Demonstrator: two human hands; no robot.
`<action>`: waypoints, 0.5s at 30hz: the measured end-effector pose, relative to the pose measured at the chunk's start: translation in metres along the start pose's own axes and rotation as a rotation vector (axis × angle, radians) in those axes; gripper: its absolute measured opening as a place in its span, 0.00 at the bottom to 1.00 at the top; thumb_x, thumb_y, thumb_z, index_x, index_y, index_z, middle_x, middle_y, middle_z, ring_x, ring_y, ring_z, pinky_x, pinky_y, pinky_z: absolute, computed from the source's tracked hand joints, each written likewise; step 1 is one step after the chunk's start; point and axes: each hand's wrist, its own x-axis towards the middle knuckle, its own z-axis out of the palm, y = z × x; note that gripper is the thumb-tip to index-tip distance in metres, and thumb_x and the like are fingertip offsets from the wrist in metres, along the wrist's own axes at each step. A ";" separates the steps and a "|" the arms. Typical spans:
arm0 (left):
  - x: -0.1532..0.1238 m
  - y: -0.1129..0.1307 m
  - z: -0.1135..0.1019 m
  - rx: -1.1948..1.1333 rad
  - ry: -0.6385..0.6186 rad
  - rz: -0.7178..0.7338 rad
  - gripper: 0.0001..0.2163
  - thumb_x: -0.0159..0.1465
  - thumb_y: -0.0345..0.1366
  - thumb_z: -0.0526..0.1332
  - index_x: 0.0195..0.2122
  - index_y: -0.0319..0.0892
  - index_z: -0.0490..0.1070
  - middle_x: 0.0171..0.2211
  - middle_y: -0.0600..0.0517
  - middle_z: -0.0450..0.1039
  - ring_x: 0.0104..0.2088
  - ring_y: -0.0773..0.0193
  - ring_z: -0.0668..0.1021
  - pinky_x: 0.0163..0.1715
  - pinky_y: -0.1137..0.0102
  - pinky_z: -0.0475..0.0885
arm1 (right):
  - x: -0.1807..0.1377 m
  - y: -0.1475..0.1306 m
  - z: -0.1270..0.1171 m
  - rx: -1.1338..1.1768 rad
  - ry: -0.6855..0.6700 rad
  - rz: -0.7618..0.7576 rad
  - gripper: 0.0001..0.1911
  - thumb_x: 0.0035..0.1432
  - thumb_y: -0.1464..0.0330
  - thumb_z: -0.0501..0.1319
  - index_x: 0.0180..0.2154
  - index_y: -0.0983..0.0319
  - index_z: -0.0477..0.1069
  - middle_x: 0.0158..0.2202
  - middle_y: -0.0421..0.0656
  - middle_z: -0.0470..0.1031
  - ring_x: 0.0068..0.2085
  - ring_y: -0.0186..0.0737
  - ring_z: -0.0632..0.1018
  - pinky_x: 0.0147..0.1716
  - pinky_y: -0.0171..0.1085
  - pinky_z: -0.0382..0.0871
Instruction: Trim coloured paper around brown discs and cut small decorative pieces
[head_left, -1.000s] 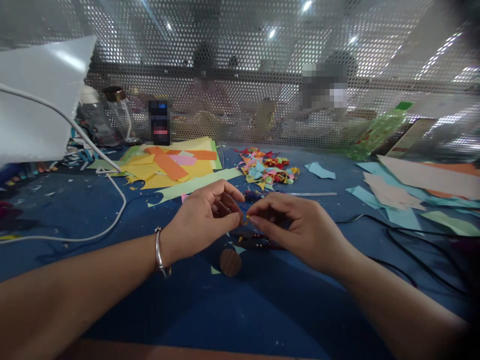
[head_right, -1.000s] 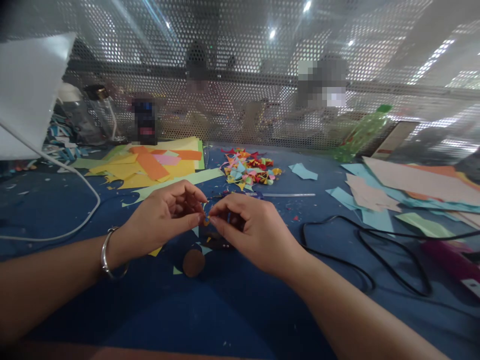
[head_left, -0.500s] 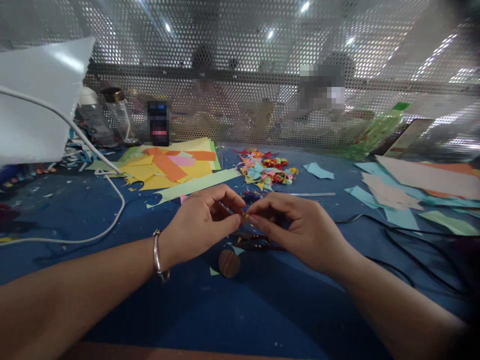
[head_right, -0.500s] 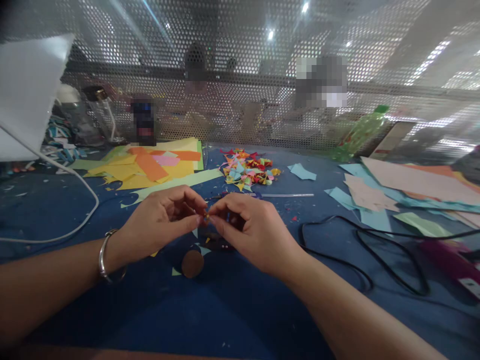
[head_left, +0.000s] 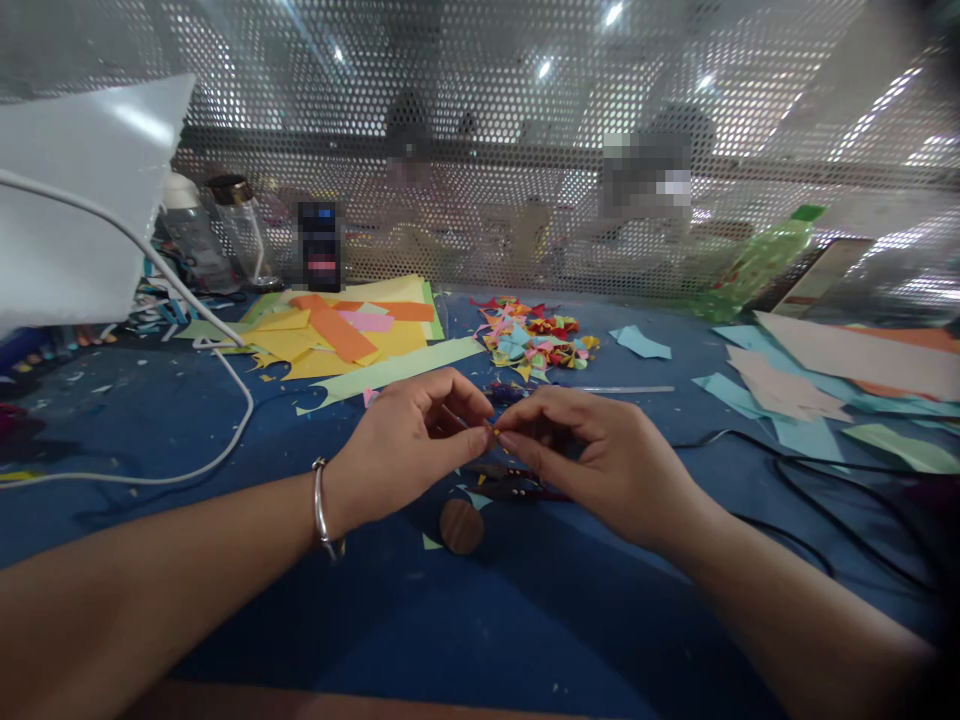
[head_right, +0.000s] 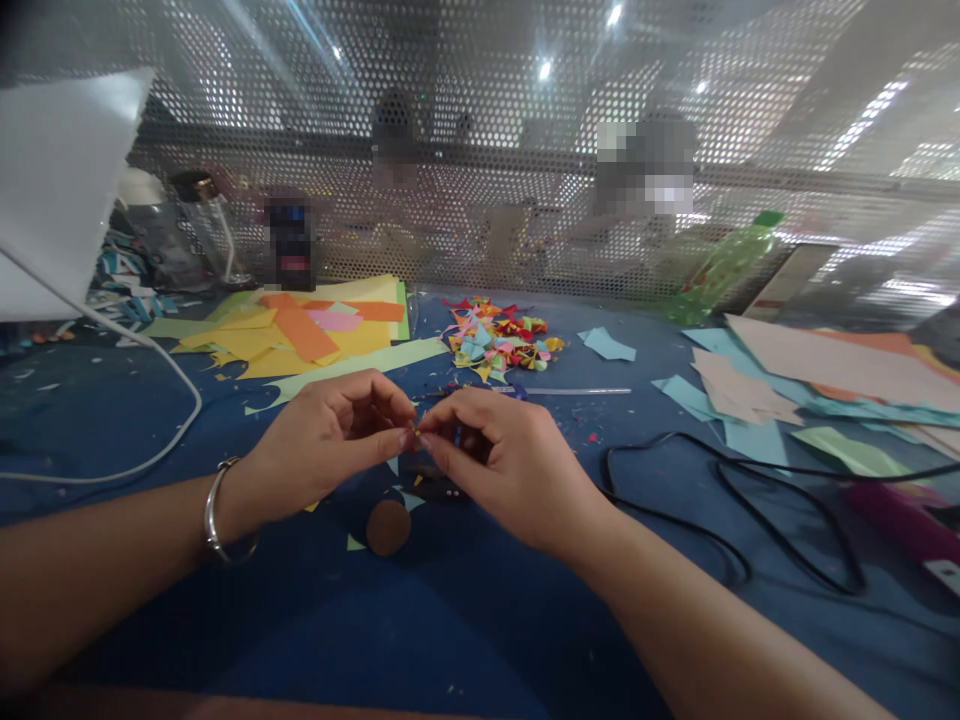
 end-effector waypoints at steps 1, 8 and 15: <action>0.000 0.000 0.000 -0.007 0.001 0.000 0.07 0.57 0.33 0.66 0.35 0.39 0.70 0.30 0.53 0.74 0.30 0.67 0.76 0.32 0.71 0.71 | 0.000 0.000 0.000 0.004 0.000 0.001 0.05 0.61 0.70 0.62 0.35 0.60 0.76 0.30 0.37 0.75 0.27 0.30 0.72 0.26 0.30 0.63; 0.001 0.000 0.000 -0.003 0.005 0.014 0.06 0.57 0.34 0.65 0.34 0.39 0.70 0.29 0.52 0.74 0.29 0.67 0.75 0.31 0.70 0.70 | -0.001 0.000 0.000 0.011 0.005 0.003 0.05 0.61 0.71 0.61 0.35 0.60 0.76 0.28 0.37 0.74 0.26 0.30 0.71 0.25 0.30 0.63; 0.001 -0.002 -0.001 0.015 0.021 0.026 0.06 0.58 0.34 0.65 0.34 0.40 0.71 0.30 0.52 0.74 0.30 0.66 0.76 0.31 0.70 0.71 | -0.001 0.001 0.000 0.017 0.005 0.017 0.05 0.61 0.70 0.62 0.35 0.60 0.77 0.29 0.38 0.75 0.27 0.30 0.71 0.25 0.30 0.63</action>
